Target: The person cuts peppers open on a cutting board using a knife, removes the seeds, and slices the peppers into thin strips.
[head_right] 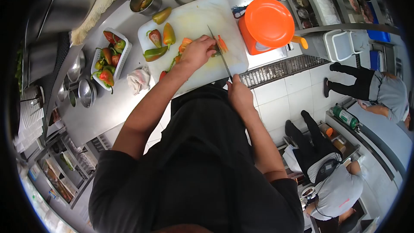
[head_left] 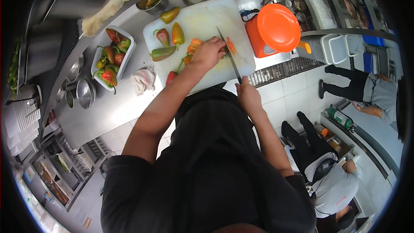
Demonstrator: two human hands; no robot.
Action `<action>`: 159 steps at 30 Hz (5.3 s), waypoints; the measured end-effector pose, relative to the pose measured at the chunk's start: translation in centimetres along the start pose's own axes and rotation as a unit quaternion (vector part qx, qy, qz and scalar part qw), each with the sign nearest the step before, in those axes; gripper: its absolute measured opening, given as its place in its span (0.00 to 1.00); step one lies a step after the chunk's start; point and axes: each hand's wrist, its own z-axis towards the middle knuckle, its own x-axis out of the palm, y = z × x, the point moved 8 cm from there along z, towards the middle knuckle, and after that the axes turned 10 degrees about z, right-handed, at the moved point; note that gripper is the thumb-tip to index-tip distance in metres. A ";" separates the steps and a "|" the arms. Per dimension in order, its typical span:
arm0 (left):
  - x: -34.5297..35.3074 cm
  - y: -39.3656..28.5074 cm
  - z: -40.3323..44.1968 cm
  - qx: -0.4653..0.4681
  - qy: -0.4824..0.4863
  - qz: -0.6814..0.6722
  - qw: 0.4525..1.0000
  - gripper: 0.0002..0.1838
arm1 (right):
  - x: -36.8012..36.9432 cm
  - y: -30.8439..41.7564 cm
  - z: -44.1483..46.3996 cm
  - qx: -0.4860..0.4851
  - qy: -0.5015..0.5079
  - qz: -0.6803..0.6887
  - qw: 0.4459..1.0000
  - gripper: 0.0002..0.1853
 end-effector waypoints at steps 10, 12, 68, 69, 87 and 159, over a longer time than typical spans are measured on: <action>0.4 1.0 0.0 -0.035 0.019 -0.044 0.998 0.14 | -2.7 0.8 -3.9 0.046 0.050 -0.019 0.997 0.15; 0.4 0.8 0.0 -0.024 0.014 -0.035 0.999 0.14 | -1.9 0.1 -3.4 0.041 0.049 -0.022 0.998 0.15; -0.6 0.7 -0.6 0.006 0.029 0.060 0.998 0.07 | -2.3 2.2 -2.8 0.021 0.035 -0.036 0.999 0.15; -0.6 0.7 -0.6 0.009 0.020 0.059 0.998 0.07 | -2.0 1.8 -3.1 0.028 0.040 -0.035 0.998 0.15; -0.3 1.0 -1.4 0.021 -0.028 0.075 0.997 0.09 | -0.3 0.5 -3.5 0.038 0.046 -0.058 0.997 0.16; -0.3 2.1 -2.2 0.018 -0.063 0.057 0.996 0.10 | 0.4 1.5 -2.6 0.003 0.043 -0.001 0.999 0.15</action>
